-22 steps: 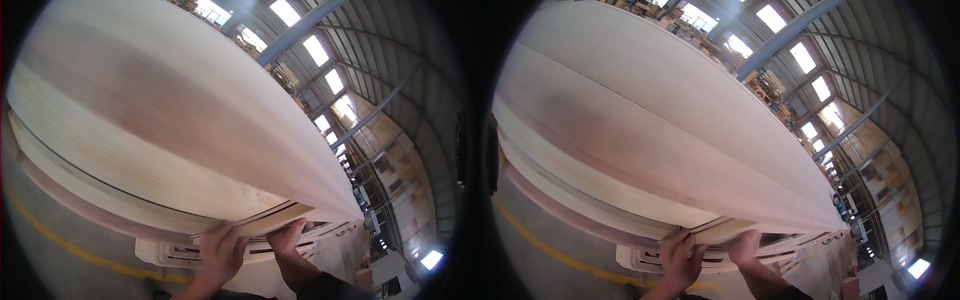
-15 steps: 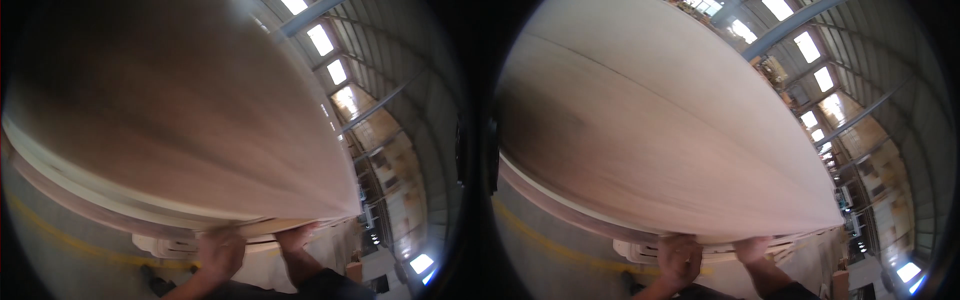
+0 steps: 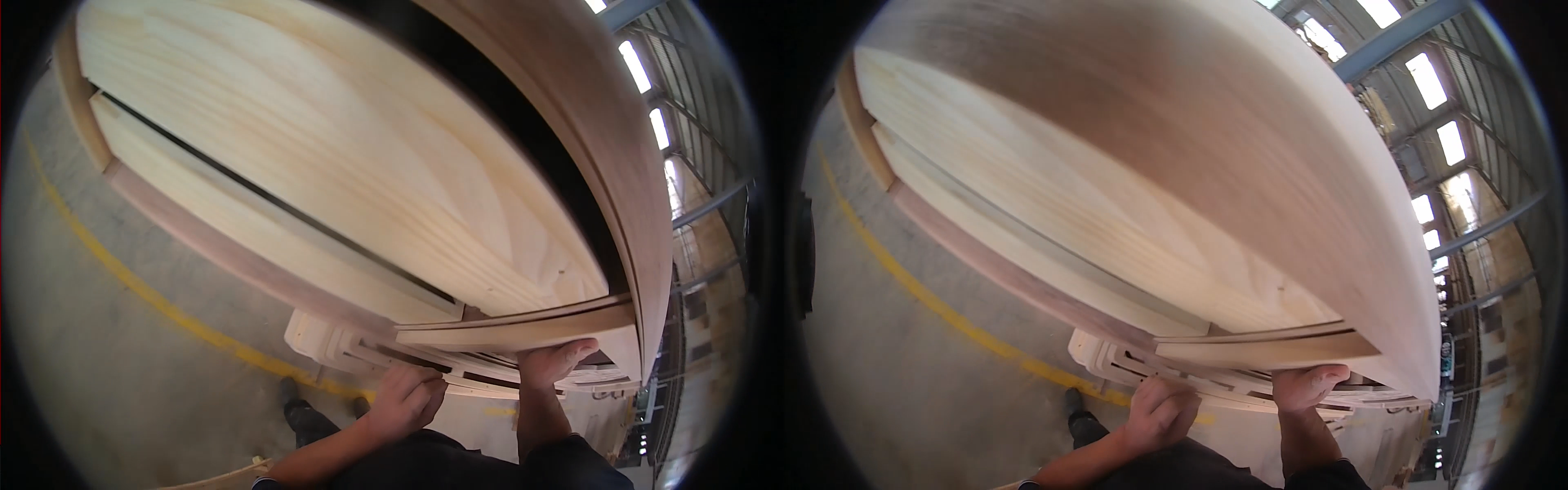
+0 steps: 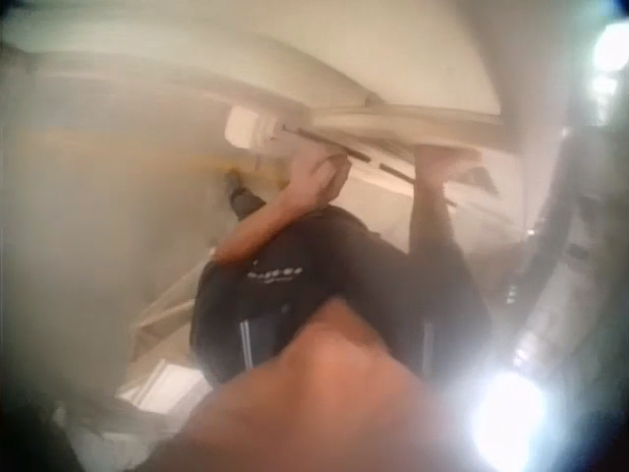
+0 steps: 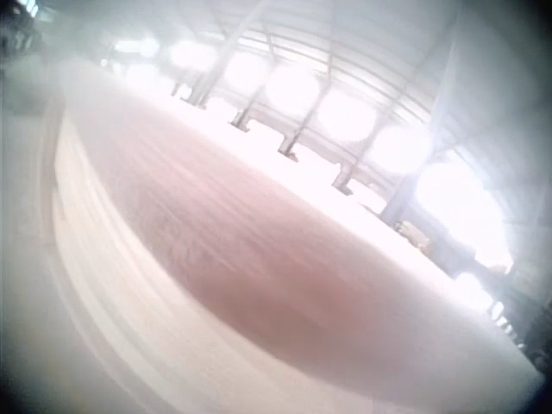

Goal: The person uses a drill to secure hinges on a cabinet door and places wooden components inside the cabinet.

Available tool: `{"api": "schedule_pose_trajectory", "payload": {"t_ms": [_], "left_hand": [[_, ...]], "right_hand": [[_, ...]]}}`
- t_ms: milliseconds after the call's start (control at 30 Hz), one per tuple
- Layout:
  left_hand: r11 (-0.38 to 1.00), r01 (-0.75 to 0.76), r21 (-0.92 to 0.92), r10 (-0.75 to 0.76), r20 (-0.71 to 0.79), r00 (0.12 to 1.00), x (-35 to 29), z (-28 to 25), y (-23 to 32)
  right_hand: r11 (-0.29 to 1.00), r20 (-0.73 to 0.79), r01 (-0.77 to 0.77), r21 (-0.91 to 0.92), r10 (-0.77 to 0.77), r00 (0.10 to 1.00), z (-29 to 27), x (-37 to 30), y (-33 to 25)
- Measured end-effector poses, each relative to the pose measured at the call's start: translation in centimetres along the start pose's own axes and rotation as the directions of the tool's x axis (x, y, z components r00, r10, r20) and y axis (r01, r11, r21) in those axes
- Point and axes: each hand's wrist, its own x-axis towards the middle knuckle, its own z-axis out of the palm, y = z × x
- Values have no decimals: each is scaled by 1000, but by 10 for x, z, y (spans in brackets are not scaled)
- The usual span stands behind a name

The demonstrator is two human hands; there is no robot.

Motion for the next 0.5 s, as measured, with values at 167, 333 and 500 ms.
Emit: {"api": "schedule_pose_trajectory", "payload": {"t_ms": [167, 333, 500], "left_hand": [[997, 46, 65, -49, 40, 998, -14, 25, 21], [978, 81, 193, -80, -14, 997, -38, 40, 33], [933, 167, 319, -155, -61, 986, -83, 77, 72]], "right_hand": [[335, 158, -255, 907, 291, 943, 2, 12, -15], [58, 345, -346, 937, 20, 938, -13, 15, -29], [-144, 411, -439, 887, -187, 892, -35, -73, 18]]}}
